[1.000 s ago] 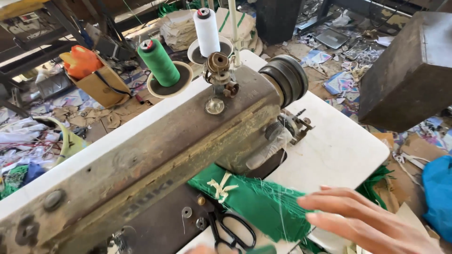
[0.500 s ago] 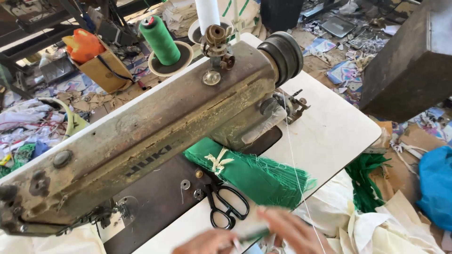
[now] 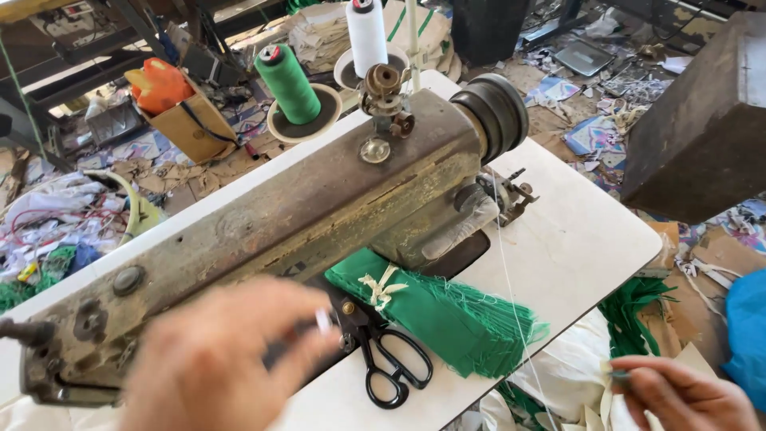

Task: A person uses a small tool to adjust the needle bar and thread guide area of an industrial sewing machine to fix a jam or perform maintenance.

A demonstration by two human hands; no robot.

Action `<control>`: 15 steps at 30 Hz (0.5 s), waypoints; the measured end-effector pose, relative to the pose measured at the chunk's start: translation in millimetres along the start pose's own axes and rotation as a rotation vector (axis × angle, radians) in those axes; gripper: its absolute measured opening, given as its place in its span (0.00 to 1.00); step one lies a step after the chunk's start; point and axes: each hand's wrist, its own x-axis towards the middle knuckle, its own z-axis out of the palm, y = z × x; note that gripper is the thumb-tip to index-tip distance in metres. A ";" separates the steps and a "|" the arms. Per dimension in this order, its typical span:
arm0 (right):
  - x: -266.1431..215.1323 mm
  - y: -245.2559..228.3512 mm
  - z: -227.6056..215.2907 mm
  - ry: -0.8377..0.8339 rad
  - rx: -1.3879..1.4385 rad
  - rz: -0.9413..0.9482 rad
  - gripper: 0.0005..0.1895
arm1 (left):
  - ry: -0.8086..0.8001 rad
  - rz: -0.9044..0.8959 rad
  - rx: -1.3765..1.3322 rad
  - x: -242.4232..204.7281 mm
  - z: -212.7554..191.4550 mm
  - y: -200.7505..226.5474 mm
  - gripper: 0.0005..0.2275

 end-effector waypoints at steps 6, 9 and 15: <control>77.4 86.5 -91.4 -0.077 0.144 -0.083 0.24 | 0.152 0.193 0.088 86.1 -56.7 11.7 0.09; 104.4 151.3 -114.5 -0.446 0.351 -0.322 0.26 | 0.183 0.174 0.038 131.7 -39.3 -1.0 0.11; 101.6 156.3 -93.1 -0.836 0.708 -0.501 0.16 | 0.132 0.045 -0.045 169.8 -10.0 -5.0 0.11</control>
